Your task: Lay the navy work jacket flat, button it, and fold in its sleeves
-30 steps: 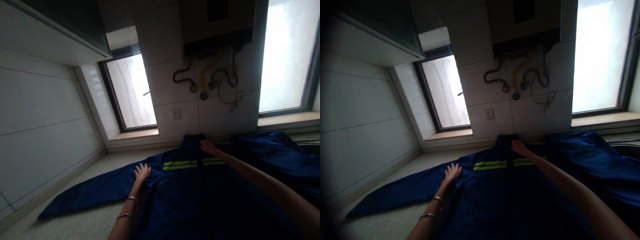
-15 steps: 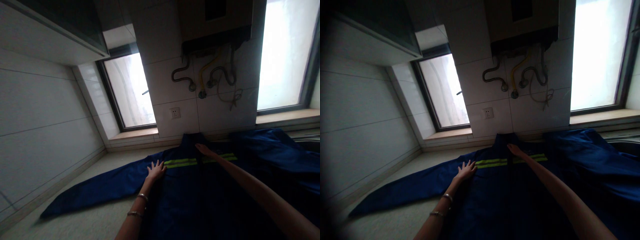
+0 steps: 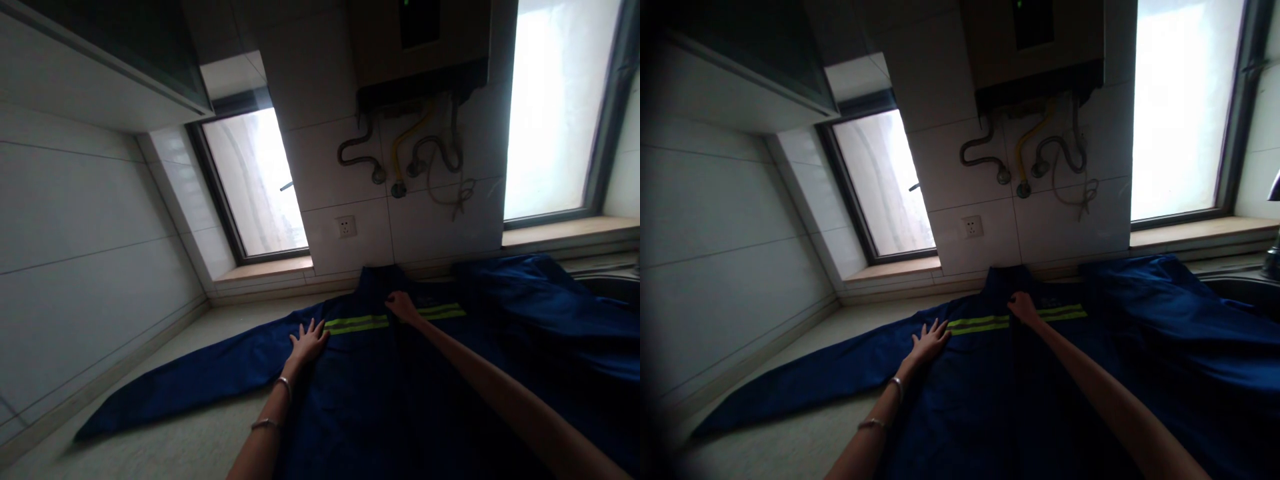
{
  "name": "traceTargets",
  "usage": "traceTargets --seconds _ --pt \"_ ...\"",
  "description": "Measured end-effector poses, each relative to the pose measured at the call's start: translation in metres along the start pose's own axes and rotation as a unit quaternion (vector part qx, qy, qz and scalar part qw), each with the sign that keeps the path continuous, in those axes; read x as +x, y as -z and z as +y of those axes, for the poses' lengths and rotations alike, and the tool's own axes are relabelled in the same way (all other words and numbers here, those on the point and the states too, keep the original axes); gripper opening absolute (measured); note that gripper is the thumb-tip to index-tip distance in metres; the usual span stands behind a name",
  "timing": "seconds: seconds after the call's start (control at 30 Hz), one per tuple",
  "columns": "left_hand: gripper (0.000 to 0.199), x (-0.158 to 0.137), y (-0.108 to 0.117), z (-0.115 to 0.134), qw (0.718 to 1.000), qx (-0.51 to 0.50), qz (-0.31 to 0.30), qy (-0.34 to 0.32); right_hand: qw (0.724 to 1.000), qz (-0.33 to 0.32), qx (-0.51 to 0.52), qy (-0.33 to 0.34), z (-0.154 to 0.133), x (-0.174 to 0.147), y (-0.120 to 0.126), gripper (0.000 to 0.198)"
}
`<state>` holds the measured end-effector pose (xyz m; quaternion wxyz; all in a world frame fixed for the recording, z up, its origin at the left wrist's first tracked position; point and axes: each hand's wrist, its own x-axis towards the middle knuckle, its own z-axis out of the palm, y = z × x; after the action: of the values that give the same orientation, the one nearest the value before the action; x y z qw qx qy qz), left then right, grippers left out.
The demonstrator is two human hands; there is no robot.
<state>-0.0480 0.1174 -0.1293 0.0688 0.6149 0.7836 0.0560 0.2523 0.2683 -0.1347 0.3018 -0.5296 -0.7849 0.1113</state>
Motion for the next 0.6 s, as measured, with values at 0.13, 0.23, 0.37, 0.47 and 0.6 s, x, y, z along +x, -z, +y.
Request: traceTargets --seconds 0.13,0.23,0.37,0.47,0.6 --pt "0.062 0.0 -0.001 0.001 1.0 0.001 0.003 0.005 1.0 0.015 0.015 0.015 0.004 -0.005 -0.008 0.025" --pt "0.062 0.0 -0.002 0.001 1.0 0.001 0.008 0.005 0.999 0.016 0.023 0.02 0.006 -0.01 -0.017 0.025" --pt "0.062 0.001 -0.004 0.001 1.0 0.002 0.014 0.003 0.999 0.008 0.03 0.022 0.009 -0.011 -0.028 0.027" --pt "0.062 0.0 -0.004 0.002 1.0 0.005 0.016 0.002 0.999 0.012 0.03 0.006 0.01 -0.008 -0.035 0.029" --pt "0.061 -0.001 -0.003 0.002 1.0 0.007 0.012 0.0 0.999 0.019 0.038 -0.034 0.009 -0.002 -0.042 0.03"
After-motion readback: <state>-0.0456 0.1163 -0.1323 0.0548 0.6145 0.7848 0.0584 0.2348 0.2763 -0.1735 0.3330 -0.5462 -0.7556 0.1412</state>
